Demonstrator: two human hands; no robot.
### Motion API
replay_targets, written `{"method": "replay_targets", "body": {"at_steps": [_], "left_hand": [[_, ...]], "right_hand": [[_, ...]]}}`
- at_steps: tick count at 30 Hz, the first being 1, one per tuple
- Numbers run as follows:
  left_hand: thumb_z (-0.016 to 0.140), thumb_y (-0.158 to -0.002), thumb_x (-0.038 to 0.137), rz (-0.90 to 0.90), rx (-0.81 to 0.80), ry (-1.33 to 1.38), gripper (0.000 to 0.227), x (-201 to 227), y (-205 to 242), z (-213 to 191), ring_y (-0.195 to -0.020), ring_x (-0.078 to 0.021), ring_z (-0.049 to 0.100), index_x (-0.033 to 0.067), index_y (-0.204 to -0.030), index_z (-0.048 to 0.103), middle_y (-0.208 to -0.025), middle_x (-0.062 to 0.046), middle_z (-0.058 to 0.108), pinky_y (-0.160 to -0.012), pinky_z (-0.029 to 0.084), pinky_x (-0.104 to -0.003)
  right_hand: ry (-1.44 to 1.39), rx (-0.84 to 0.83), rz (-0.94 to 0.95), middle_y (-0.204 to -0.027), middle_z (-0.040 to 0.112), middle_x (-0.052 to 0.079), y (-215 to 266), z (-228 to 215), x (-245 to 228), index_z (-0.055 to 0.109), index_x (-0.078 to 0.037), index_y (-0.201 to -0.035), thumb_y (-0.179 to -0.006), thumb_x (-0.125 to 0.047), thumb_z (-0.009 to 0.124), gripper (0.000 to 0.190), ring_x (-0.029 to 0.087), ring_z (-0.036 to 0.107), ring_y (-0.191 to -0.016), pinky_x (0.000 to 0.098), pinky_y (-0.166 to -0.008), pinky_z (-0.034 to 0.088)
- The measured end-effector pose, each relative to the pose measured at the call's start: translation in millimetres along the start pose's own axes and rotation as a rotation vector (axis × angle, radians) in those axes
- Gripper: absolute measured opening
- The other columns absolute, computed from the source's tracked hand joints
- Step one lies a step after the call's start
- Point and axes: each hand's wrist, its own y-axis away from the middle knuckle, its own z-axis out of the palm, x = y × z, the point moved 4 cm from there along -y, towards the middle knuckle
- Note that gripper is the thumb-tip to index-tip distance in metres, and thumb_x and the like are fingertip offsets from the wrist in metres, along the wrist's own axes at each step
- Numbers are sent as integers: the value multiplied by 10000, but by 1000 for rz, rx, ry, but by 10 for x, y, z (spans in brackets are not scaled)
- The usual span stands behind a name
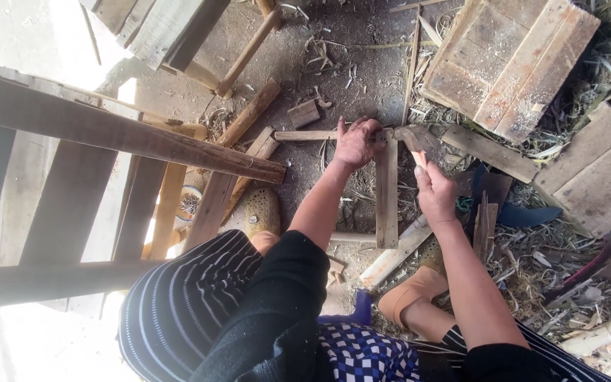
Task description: The person sits on the ground assembling small wooden stool frames. They position wooden crossbars into a leg frame, hammer nails to fasten the joints, and fit additional slats one at a time, placing finished frames aside.
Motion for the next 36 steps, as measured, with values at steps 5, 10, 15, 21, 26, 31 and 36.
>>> {"method": "replay_targets", "body": {"at_steps": [5,10,15,21,26,31,36], "left_hand": [[751,-861,538,9,-2,-31,451,13,14,-55,-1476,-217,418,319,-1236,629,-1303,15,697,-1245,118,-652],[661,-847,675,-64,-86,-173,500,32,184,-382,-1535,-240,297,526,-1321,600,-1352,114,678,-1227,41,-698],[674,-825,719,-40,-60,-119,588,-128,85,-232,-1512,-168,327,495,-1363,589,-1332,135,687,-1250,55,-658],[690,-796,713,-69,-60,-200,592,-182,16,-189,-1507,-185,340,518,-1346,593,-1313,171,689,-1238,37,-672],[663,-795,758,-76,-90,-202,629,-229,16,-135,-1537,-201,289,518,-1369,576,-1354,160,670,-1249,41,-661],[624,-797,791,-81,-122,-218,648,-219,16,-128,-1534,-217,297,517,-1382,564,-1370,154,664,-1242,68,-669],[630,-804,774,-65,-108,-232,623,-159,23,-240,-1533,-207,293,519,-1370,572,-1360,167,667,-1238,65,-667]], "right_hand": [[-123,17,42,-617,641,137,0,-108,-130,706,-54,-1070,-1078,-205,654,160,266,661,-541,391,-556,537],[-101,-17,-11,-557,612,151,42,-49,-15,725,-29,-1069,-1071,-220,678,196,314,673,-552,429,-521,521],[-35,-3,-150,-876,730,216,78,-56,-297,750,-40,-1162,-1062,-239,700,228,444,708,-843,524,-683,550],[210,7,-336,-890,724,176,23,241,137,720,-56,-1132,-1024,-286,725,254,398,711,-773,523,-649,561],[1,-26,-257,-819,693,217,-138,97,-269,713,-19,-1041,-1038,-188,716,169,472,684,-773,544,-668,518],[30,6,-315,-766,681,118,-28,29,11,720,-88,-944,-1051,-241,746,188,390,693,-730,427,-647,541],[218,-12,-337,-812,713,209,-85,234,175,746,-34,-1135,-1009,-269,757,267,422,708,-731,523,-628,541]]}}
